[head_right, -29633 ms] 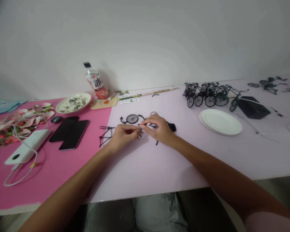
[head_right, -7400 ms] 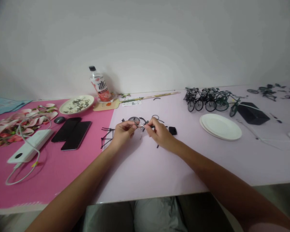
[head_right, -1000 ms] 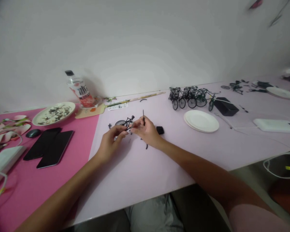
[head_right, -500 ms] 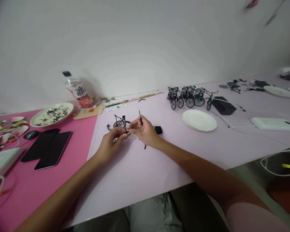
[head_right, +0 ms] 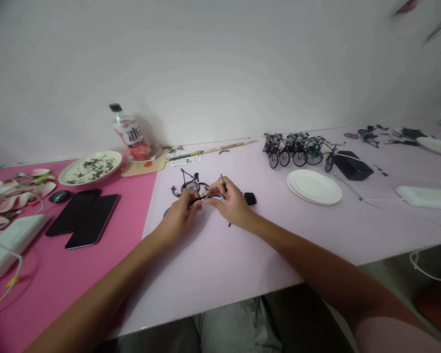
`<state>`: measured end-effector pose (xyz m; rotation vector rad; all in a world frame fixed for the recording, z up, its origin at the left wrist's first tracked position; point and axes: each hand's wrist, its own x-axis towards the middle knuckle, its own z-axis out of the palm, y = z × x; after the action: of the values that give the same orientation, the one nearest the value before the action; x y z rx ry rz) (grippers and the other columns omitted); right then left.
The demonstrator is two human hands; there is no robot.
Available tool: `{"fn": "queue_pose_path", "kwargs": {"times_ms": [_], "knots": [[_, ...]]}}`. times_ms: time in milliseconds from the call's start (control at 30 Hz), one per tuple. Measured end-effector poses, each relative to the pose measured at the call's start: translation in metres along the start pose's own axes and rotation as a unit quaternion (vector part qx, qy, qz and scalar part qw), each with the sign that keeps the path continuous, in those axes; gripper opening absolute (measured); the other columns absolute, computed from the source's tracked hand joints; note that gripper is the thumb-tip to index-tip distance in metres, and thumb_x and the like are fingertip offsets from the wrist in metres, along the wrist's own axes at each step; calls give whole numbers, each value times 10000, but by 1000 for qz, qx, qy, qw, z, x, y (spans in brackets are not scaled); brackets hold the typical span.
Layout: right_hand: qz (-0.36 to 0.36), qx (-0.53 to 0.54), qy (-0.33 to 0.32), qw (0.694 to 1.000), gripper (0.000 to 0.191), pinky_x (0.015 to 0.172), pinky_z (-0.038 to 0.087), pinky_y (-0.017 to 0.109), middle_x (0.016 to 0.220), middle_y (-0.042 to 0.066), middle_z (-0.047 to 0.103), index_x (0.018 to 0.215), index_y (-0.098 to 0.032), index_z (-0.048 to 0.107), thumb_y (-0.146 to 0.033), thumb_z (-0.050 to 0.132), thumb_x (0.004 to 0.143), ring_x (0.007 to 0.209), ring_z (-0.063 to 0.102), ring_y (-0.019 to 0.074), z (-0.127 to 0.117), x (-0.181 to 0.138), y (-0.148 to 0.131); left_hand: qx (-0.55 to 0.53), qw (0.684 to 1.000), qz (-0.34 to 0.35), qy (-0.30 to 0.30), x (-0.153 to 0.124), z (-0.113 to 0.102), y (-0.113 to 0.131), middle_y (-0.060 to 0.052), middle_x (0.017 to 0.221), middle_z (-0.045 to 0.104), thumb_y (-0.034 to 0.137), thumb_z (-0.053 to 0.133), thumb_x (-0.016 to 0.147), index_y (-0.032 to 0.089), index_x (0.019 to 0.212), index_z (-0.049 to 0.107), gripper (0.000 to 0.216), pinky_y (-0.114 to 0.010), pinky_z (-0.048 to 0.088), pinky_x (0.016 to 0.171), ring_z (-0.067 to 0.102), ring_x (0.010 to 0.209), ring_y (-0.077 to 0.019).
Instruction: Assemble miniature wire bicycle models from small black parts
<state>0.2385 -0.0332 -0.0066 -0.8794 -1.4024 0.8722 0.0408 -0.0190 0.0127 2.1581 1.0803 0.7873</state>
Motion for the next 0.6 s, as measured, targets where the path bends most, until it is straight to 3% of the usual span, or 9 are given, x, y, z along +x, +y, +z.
{"fn": "queue_pose_path", "kwargs": {"times_ms": [600], "knots": [[-1,-77,13,997,548,966,551,497,902,25,717,764,-283,353,-391,890,770,921,691,251,-3,-3,-11,28,1000,4,8,0,4,0,-84,996,719,292,470,1015,246,1091,514,99,-361,501,767,685,855,-256]]}}
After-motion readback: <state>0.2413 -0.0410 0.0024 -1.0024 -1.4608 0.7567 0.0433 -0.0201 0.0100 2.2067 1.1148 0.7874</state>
